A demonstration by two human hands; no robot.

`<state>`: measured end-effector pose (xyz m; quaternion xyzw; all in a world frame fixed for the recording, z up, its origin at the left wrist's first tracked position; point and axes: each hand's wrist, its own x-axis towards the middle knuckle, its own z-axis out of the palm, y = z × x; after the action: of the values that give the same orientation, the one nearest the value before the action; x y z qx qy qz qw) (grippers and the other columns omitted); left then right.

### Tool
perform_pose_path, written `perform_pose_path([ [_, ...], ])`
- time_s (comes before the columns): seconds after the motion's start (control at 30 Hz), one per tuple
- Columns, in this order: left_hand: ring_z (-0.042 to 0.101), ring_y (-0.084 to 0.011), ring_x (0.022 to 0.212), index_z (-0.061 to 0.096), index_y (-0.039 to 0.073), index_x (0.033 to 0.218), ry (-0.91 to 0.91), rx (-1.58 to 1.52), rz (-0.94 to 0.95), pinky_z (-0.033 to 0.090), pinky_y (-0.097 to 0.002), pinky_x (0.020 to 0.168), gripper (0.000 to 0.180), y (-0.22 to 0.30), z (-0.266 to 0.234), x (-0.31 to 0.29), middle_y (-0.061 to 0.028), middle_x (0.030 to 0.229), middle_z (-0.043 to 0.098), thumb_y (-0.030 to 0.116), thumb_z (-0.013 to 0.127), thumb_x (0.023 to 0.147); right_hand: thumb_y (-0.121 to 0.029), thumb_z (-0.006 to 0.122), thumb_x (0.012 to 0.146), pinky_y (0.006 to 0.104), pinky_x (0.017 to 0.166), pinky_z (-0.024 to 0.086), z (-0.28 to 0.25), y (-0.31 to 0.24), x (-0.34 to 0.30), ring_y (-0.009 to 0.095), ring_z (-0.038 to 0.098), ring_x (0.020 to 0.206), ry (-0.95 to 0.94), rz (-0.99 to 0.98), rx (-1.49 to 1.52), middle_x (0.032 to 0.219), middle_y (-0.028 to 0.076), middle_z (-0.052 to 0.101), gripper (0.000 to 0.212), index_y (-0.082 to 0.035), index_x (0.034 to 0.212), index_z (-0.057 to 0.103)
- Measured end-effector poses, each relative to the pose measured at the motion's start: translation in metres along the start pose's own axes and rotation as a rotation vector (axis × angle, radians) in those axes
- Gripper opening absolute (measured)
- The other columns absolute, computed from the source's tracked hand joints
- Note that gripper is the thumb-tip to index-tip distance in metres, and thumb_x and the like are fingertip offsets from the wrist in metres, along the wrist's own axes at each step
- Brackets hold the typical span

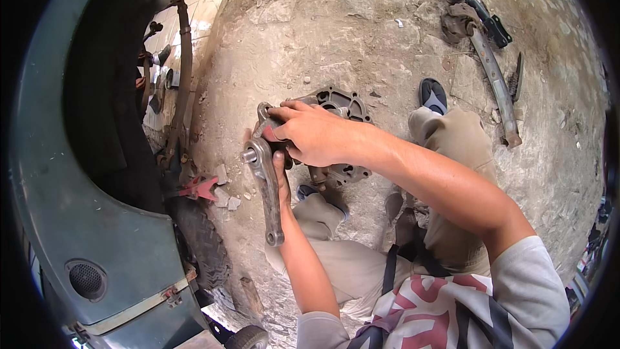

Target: The person sits on the ground and sands a metal car part using a piece of sandpaper. They repeatedly rub the sandpaper over the surface, rotating the part to reach different areas.

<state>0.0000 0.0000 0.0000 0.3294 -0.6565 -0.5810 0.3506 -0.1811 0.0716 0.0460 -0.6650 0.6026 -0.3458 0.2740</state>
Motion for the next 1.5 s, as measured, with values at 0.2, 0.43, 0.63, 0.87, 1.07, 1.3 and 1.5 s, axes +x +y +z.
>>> perform_pose_path([
  [0.2, 0.036, -0.0320, 0.144, 0.018, 0.010, 0.158, -0.009, -0.069, 0.035, 0.026, -0.0492, 0.121, 0.097, 0.003, 0.012, 0.004, -0.0142, 0.154, 0.037, 0.037, 0.078, 0.086, -0.024, 0.076, 0.080, 0.0549, 0.115, 0.034, -0.012, 0.005, -0.001, 0.043, 0.033, 0.145, -0.044, -0.035, -0.032, 0.155, 0.023, 0.036, 0.057, -0.012, 0.133, 0.059],
  [0.43, 0.034, -0.0335, 0.144, 0.018, 0.009, 0.158, 0.031, -0.035, 0.031, 0.026, -0.0503, 0.121, 0.096, 0.010, 0.012, -0.001, -0.0169, 0.154, 0.036, 0.039, 0.077, 0.088, -0.031, 0.085, 0.070, 0.0550, 0.117, 0.030, -0.022, 0.001, -0.001, 0.043, 0.028, 0.147, -0.140, -0.028, 0.040, 0.160, 0.024, 0.027, 0.078, -0.009, 0.138, 0.057],
  [0.63, 0.026, -0.0339, 0.148, 0.013, 0.011, 0.161, 0.040, -0.019, 0.026, 0.020, -0.0518, 0.122, 0.101, 0.020, 0.019, -0.001, -0.0190, 0.159, 0.028, 0.043, 0.076, 0.088, -0.034, 0.086, 0.070, 0.0534, 0.117, 0.030, -0.011, 0.002, 0.005, 0.042, 0.029, 0.146, -0.090, -0.039, 0.037, 0.160, 0.025, 0.027, 0.081, -0.007, 0.140, 0.055],
  [0.87, 0.027, -0.0346, 0.148, 0.011, 0.010, 0.161, 0.012, 0.030, 0.014, 0.021, -0.0500, 0.122, 0.107, 0.017, 0.011, -0.002, -0.0208, 0.158, 0.029, 0.049, 0.077, 0.086, -0.035, 0.085, 0.073, 0.0505, 0.116, 0.033, -0.009, 0.001, -0.003, 0.043, 0.032, 0.145, -0.044, -0.055, 0.036, 0.158, 0.027, 0.029, 0.078, -0.006, 0.139, 0.055],
  [1.07, 0.033, -0.0336, 0.145, 0.017, 0.008, 0.159, 0.007, 0.045, 0.020, 0.026, -0.0486, 0.120, 0.104, 0.021, 0.015, -0.002, -0.0203, 0.154, 0.034, 0.049, 0.078, 0.085, -0.037, 0.086, 0.072, 0.0505, 0.115, 0.035, -0.010, 0.004, -0.003, 0.045, 0.033, 0.144, -0.038, -0.107, -0.037, 0.158, 0.029, 0.029, 0.078, -0.005, 0.136, 0.056],
  [1.3, 0.036, -0.0333, 0.144, 0.016, 0.007, 0.157, 0.015, -0.006, 0.017, 0.032, -0.0505, 0.119, 0.105, 0.010, 0.012, 0.001, -0.0184, 0.153, 0.037, 0.051, 0.078, 0.084, -0.042, 0.085, 0.073, 0.0495, 0.116, 0.034, -0.003, 0.005, 0.003, 0.046, 0.033, 0.143, -0.023, -0.084, 0.009, 0.156, 0.031, 0.030, 0.081, -0.008, 0.140, 0.055],
  [1.5, 0.037, -0.0321, 0.141, 0.019, 0.007, 0.156, 0.005, 0.073, 0.025, 0.031, -0.0484, 0.118, 0.104, 0.006, 0.006, 0.000, -0.0182, 0.150, 0.038, 0.051, 0.079, 0.084, -0.040, 0.083, 0.075, 0.0498, 0.115, 0.035, -0.005, 0.005, -0.004, 0.047, 0.034, 0.143, -0.012, -0.086, -0.009, 0.156, 0.031, 0.031, 0.078, -0.008, 0.140, 0.054],
])
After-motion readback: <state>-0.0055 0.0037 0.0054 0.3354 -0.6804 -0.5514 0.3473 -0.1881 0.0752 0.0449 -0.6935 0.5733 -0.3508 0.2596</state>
